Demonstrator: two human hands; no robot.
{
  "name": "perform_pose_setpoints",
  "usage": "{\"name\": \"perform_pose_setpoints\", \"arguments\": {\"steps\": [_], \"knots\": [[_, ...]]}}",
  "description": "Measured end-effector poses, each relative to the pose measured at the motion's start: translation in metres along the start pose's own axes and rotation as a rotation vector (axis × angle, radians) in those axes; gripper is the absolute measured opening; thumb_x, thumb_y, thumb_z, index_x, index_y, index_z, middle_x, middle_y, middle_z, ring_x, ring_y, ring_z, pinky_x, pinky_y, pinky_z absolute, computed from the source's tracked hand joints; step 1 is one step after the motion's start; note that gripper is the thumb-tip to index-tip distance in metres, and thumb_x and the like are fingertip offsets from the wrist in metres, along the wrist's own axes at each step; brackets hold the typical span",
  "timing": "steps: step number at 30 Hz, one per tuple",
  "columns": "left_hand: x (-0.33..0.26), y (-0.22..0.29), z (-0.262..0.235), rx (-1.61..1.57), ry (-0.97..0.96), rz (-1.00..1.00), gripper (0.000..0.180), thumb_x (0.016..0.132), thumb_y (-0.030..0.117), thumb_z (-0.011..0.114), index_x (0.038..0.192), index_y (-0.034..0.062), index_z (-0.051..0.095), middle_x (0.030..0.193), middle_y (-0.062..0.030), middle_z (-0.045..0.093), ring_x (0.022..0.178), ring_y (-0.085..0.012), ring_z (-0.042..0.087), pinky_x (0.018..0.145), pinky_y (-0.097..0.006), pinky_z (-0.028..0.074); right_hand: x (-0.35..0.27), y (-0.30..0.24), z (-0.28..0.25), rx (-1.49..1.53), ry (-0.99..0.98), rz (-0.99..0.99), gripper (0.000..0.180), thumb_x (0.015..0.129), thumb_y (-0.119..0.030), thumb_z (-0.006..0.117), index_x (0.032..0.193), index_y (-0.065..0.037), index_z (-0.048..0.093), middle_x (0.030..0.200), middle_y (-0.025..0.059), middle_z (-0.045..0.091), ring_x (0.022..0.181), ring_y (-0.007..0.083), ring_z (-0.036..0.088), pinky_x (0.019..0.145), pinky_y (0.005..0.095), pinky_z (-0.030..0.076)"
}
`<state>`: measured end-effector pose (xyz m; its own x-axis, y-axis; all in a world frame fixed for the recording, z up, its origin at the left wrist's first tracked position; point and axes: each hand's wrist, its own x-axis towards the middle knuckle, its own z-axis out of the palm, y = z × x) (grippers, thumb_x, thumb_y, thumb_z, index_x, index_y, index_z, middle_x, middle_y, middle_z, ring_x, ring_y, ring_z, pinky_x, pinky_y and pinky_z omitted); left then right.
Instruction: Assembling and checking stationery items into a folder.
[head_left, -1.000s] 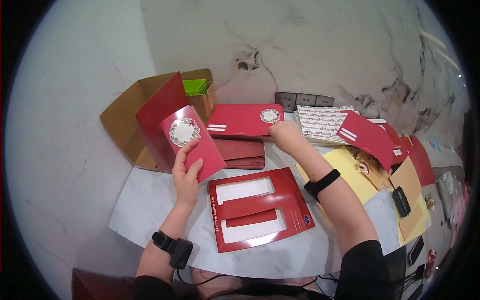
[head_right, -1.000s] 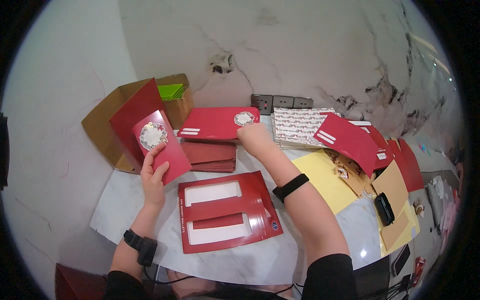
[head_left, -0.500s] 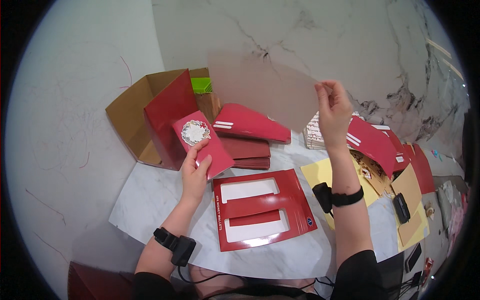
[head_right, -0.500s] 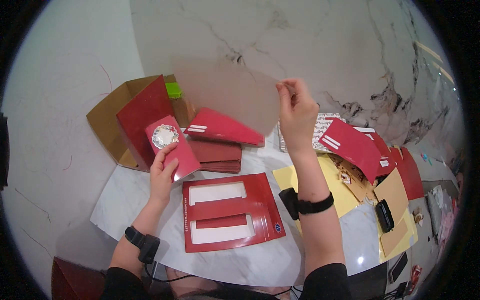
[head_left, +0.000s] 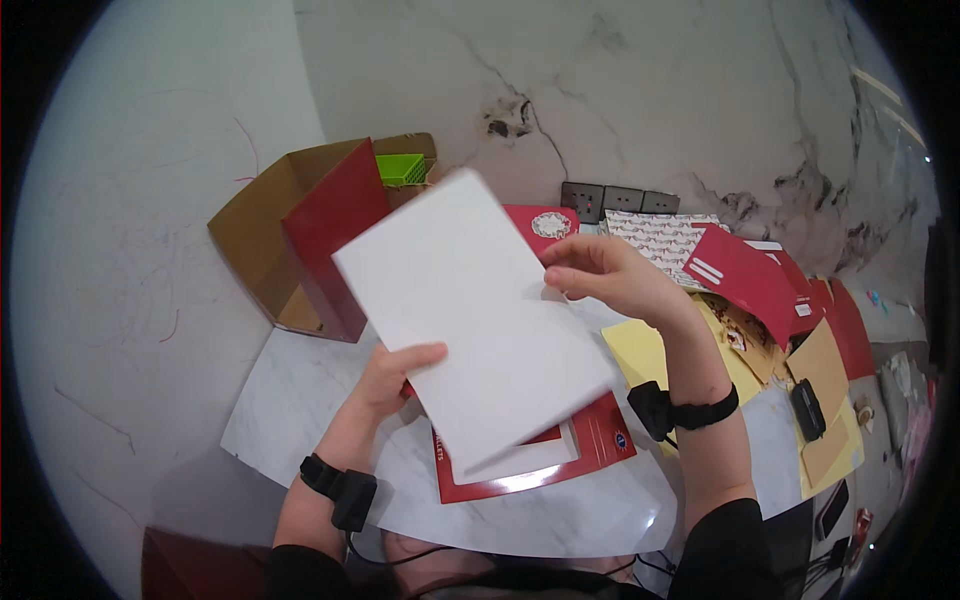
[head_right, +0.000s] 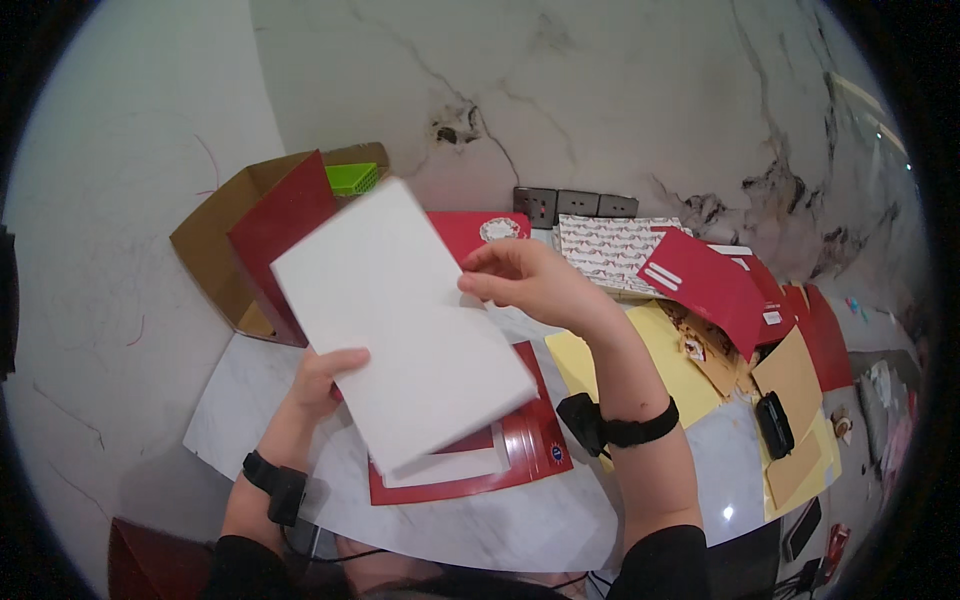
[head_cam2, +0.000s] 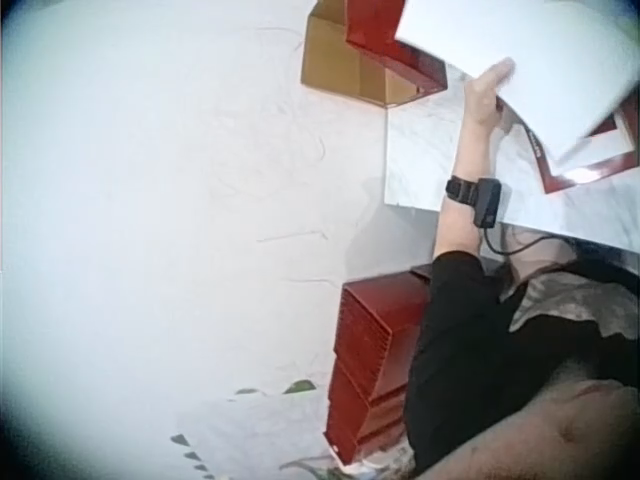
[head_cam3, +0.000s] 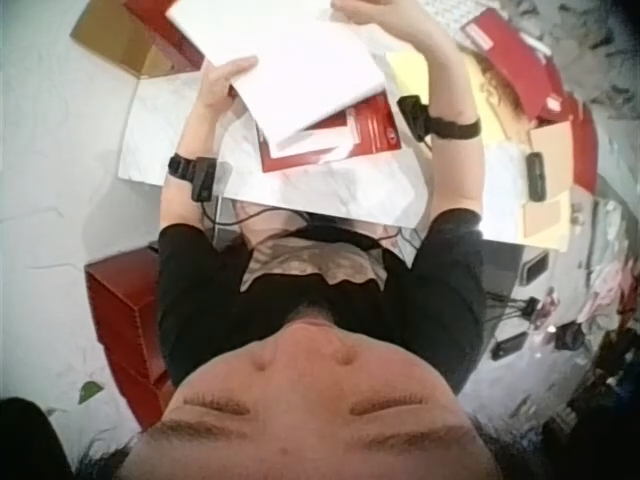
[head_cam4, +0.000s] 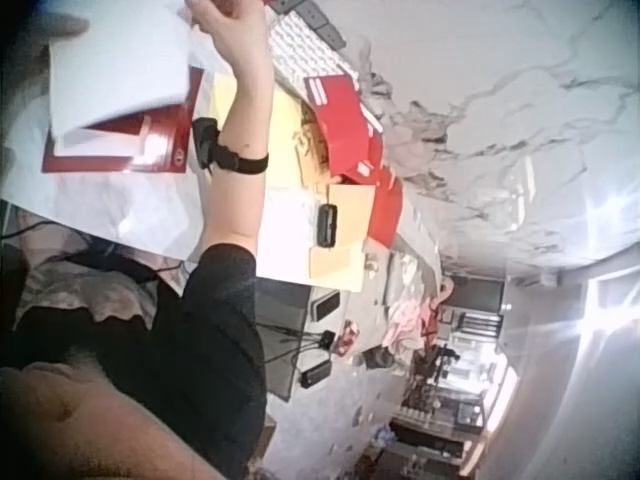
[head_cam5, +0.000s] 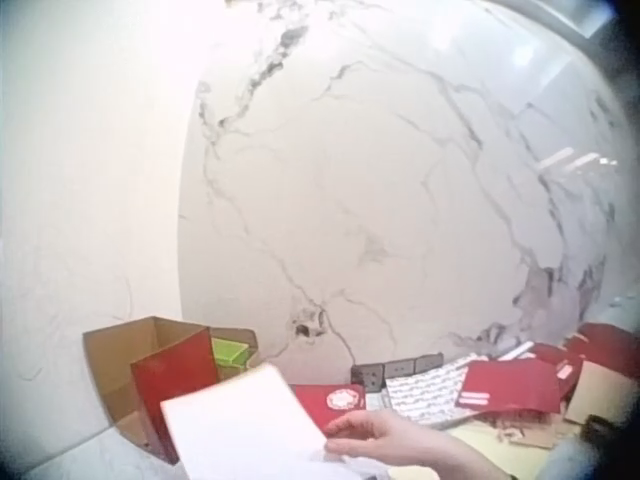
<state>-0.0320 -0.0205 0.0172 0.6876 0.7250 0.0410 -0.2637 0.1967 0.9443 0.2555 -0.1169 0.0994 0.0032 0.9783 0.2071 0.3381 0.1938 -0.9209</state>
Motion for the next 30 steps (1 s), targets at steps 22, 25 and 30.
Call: {"name": "perform_pose_setpoints", "arguments": {"steps": [22,25,30], "knots": [[0.003,0.013,0.015,-0.508,-0.393,0.318,0.066,0.098,0.055,0.053,0.134,-0.0003,0.050,0.123,-0.0167,0.064,0.111,-0.0263,0.066,0.091,-0.038,0.058,-0.010,-0.019,0.014,-0.066,-0.302,-0.266,0.060,0.069,0.024,0.046,0.110,-0.007,0.077,0.124,0.0150,0.068,0.119,0.0268,0.061,0.105,0.0336,0.045],[0.002,0.007,-0.005,-0.178,0.001,-0.052,0.059,0.096,0.039,0.062,0.135,-0.0032,0.048,0.123,-0.0194,0.063,0.109,-0.0255,0.067,0.091,-0.036,0.058,-0.012,-0.024,0.013,-0.194,-0.360,-0.237,0.062,0.069,0.021,0.044,0.115,-0.007,0.075,0.131,0.0162,0.063,0.124,0.0269,0.057,0.103,0.0340,0.046],[0.005,0.008,-0.006,-0.166,-0.104,-0.085,0.051,0.095,0.025,0.064,0.133,-0.0056,0.049,0.122,-0.0193,0.064,0.106,-0.0235,0.069,0.089,-0.034,0.059,-0.010,-0.022,-0.001,0.107,-0.438,-0.126,0.050,0.077,0.006,0.047,0.119,-0.004,0.072,0.127,0.0142,0.064,0.119,0.0230,0.058,0.093,0.0333,0.050]]}}
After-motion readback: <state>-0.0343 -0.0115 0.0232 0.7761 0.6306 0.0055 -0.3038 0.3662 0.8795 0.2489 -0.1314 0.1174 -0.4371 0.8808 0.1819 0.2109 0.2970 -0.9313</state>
